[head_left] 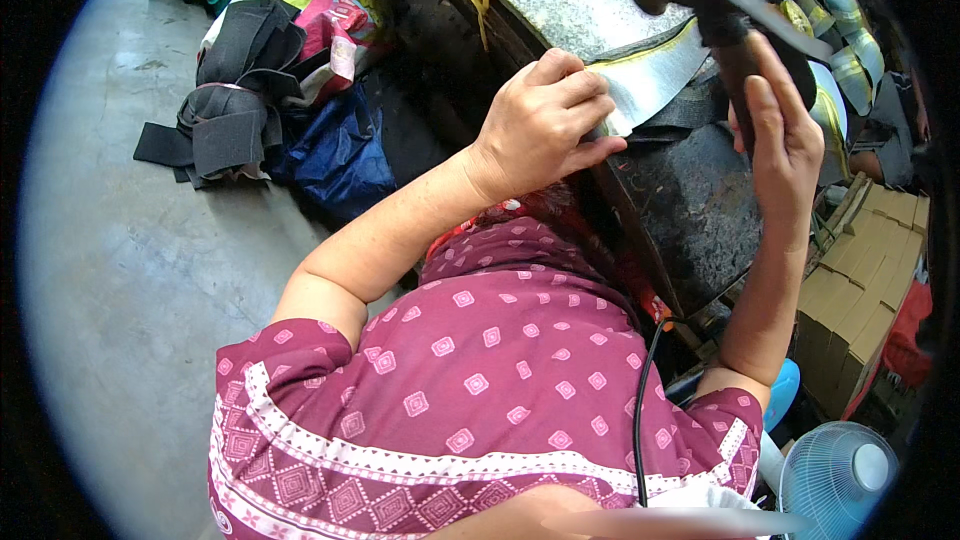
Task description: The person uses a hammer to attach a black rubber strip to a shoe sole, then flips the sole and continues hammering. They later use scissors to trim a white foam insole.
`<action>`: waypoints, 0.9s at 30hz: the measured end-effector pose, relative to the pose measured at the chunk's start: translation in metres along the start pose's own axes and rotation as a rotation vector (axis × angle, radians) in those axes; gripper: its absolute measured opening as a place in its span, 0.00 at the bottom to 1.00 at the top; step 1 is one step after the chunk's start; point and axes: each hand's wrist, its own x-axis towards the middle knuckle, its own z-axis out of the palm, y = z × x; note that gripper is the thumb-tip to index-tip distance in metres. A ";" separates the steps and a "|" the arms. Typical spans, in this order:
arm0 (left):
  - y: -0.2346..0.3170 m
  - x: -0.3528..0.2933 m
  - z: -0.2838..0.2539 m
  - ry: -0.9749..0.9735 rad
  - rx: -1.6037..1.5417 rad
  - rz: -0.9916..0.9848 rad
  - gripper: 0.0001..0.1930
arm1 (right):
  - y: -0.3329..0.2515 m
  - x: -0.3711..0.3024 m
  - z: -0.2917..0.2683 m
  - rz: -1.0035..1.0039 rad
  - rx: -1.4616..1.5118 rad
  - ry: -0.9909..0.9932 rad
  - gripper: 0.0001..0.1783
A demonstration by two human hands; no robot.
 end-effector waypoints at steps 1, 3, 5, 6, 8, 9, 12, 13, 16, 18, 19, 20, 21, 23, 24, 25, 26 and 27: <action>-0.001 0.000 0.000 0.001 -0.006 0.001 0.17 | 0.000 -0.004 0.007 -0.075 0.145 0.029 0.20; -0.001 0.000 0.000 0.008 -0.012 -0.003 0.17 | 0.006 -0.008 0.016 -0.125 -0.188 -0.140 0.20; -0.002 0.002 0.000 0.017 -0.009 0.010 0.16 | 0.014 -0.008 0.018 -0.038 -0.447 -0.259 0.19; -0.003 0.003 0.000 0.015 -0.017 -0.001 0.15 | 0.019 -0.007 0.017 -0.237 -0.486 -0.159 0.19; -0.003 0.004 0.000 0.017 -0.026 0.013 0.14 | 0.023 -0.002 0.007 -0.204 -0.603 -0.160 0.19; -0.006 0.007 0.002 0.002 -0.019 -0.010 0.14 | 0.023 0.004 0.003 -0.237 -0.665 -0.119 0.19; -0.008 0.010 0.002 0.013 -0.028 0.001 0.14 | 0.015 0.004 -0.004 -0.298 -0.624 0.016 0.17; -0.009 0.010 0.002 0.009 -0.036 0.001 0.14 | 0.013 0.002 -0.001 -0.208 -0.431 0.003 0.17; -0.010 0.013 0.001 -0.010 -0.042 -0.006 0.14 | 0.012 -0.008 0.018 -0.137 -0.305 -0.047 0.19; -0.011 0.015 0.000 -0.008 -0.050 -0.008 0.14 | 0.017 -0.011 0.026 -0.028 -0.476 -0.195 0.20; -0.011 0.015 0.000 -0.022 -0.054 -0.003 0.13 | 0.021 -0.010 0.023 0.002 -0.510 -0.175 0.21; -0.012 0.017 0.000 -0.017 -0.058 -0.002 0.13 | 0.025 -0.009 0.019 -0.086 -0.531 -0.118 0.21; -0.011 0.017 -0.001 -0.027 -0.064 -0.009 0.13 | 0.028 -0.010 0.013 -0.104 -0.585 -0.084 0.20; -0.010 0.020 -0.002 -0.032 -0.062 0.001 0.14 | 0.034 -0.013 -0.003 -0.183 -0.593 0.036 0.20; -0.010 0.022 -0.002 -0.032 -0.075 -0.028 0.15 | 0.036 -0.016 -0.011 -0.074 -0.476 0.083 0.20; -0.010 0.024 -0.004 -0.035 -0.089 -0.060 0.16 | 0.038 -0.022 -0.019 -0.019 -0.346 0.131 0.20; -0.011 0.027 -0.005 -0.038 -0.103 -0.092 0.17 | 0.042 -0.027 -0.025 0.034 -0.231 0.172 0.20; -0.012 0.032 -0.007 -0.033 -0.181 -0.170 0.19 | 0.044 -0.041 -0.037 0.151 -0.036 0.160 0.19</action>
